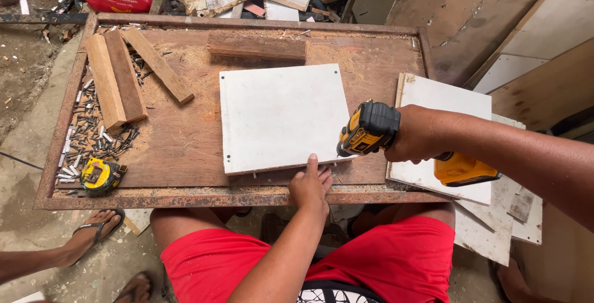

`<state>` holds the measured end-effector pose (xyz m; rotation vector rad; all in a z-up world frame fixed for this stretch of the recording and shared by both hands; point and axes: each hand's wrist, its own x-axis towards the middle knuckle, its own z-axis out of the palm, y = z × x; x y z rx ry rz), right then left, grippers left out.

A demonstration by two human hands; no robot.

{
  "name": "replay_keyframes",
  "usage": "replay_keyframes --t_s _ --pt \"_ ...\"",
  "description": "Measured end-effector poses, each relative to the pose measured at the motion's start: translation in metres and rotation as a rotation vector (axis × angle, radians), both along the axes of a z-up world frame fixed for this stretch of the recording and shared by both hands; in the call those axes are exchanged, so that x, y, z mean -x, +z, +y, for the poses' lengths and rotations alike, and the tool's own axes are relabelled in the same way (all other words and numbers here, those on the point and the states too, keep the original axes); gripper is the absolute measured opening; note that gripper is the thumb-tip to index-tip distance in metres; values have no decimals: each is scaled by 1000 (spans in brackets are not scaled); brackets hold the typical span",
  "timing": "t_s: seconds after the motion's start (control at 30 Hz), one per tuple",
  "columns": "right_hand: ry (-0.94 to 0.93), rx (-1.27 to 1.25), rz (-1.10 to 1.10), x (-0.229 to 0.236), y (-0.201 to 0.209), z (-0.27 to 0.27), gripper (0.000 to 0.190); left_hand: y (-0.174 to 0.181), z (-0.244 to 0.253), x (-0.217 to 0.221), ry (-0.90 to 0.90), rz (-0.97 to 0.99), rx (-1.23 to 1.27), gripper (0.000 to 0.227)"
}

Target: The person aligns a wooden frame onto a white square board and secures it using a cordless drill. They then flip the board and attach a second wooden frame to the opposite side, driving screws into each corner.

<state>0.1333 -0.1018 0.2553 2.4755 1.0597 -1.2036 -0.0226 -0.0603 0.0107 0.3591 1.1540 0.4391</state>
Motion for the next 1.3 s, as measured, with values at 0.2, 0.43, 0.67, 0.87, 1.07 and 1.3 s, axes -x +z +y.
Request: replay_keyframes --t_s 0.2,0.43,0.67,0.87,1.07,1.3 --pt "-17 5 7 -2 -3 1 13 1 1 0 -8 4 1 57" --pt "-6 17 14 0 4 3 14 2 0 2 -29 8 -15 58" --pt "-35 10 14 -4 -2 2 13 6 -1 2 9 -17 8 60" --pt "32 30 -10 -4 -2 5 11 5 -1 1 8 1 0 58" --pt "27 46 -28 -6 -6 4 12 2 -1 1 22 6 12 60" --pt "54 48 -39 -11 -8 5 15 3 -2 0 10 29 -11 58"
